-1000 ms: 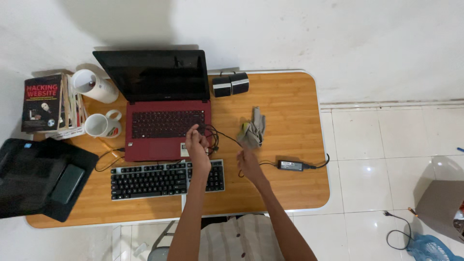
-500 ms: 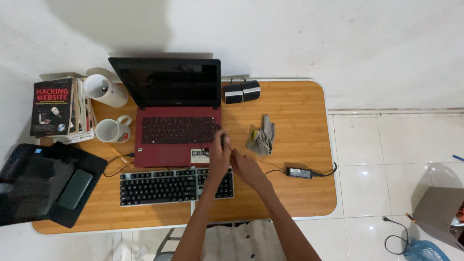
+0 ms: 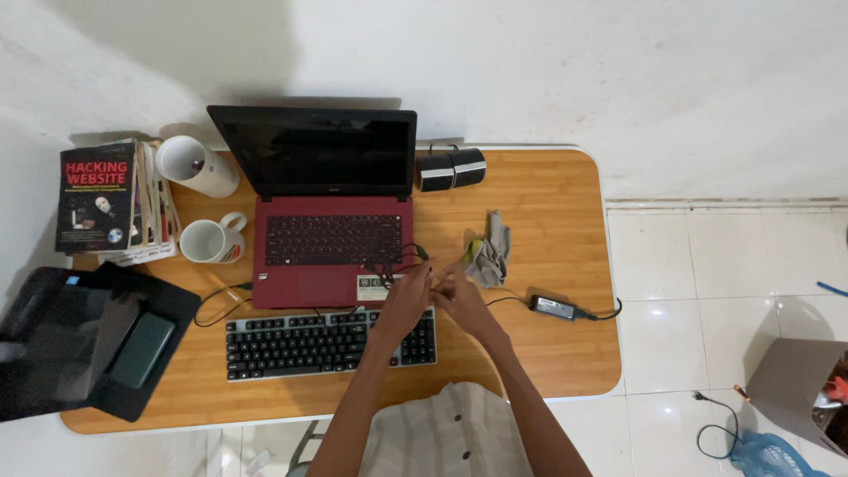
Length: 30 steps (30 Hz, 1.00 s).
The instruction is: The person cleans a wooden desk using a cloth. They wipe the surface around a laptop, keyboard, and tablet, moving items aside as needed. They also wipe the tablet and laptop surfaces and organize cables.
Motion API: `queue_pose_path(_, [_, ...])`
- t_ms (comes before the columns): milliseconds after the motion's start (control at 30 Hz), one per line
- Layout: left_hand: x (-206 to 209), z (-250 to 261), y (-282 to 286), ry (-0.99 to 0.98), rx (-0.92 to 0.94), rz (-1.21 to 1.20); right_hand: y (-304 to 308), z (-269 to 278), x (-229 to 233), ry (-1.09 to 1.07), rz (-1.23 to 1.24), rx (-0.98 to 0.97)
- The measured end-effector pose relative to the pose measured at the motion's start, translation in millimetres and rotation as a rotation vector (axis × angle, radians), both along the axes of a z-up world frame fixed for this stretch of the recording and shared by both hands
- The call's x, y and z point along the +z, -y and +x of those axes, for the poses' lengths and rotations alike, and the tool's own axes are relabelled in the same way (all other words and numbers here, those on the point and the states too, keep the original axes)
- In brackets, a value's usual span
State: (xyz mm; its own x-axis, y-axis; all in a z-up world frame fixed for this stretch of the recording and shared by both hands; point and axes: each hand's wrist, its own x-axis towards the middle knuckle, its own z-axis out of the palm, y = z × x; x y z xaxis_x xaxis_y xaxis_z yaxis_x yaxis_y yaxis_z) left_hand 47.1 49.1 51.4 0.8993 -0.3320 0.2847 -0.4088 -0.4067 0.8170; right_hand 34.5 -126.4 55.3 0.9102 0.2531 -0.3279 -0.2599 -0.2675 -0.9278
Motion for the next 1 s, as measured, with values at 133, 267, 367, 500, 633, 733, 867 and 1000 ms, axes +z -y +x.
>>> queue_pose_path(133, [6,8,-6,-0.288,-0.012,0.232,22,-3,0,0.165,-0.175,0.054])
queue_pose_path(267, [25,18,-8,-0.493,-0.085,0.328,37,0,6,0.110,-0.274,0.069])
queue_pose_path(367, [27,16,-8,-0.373,-0.093,0.222,33,0,10,0.103,-0.386,-0.034])
queue_pose_path(500, [22,14,-6,-0.315,-0.141,0.061,26,10,19,0.148,-0.290,0.082])
queue_pose_path(633, [25,4,-7,-0.314,-0.162,0.052,23,15,18,0.203,-0.215,0.243])
queue_pose_path(733, [32,3,-3,-0.205,-0.180,-0.053,18,27,7,0.419,-0.187,0.310])
queue_pose_path(867, [39,8,2,-0.496,-0.159,0.063,13,34,-1,0.058,-0.169,0.298])
queue_pose_path(1000, [36,13,1,-0.464,-0.097,-0.088,10,37,3,-0.042,-0.193,0.141])
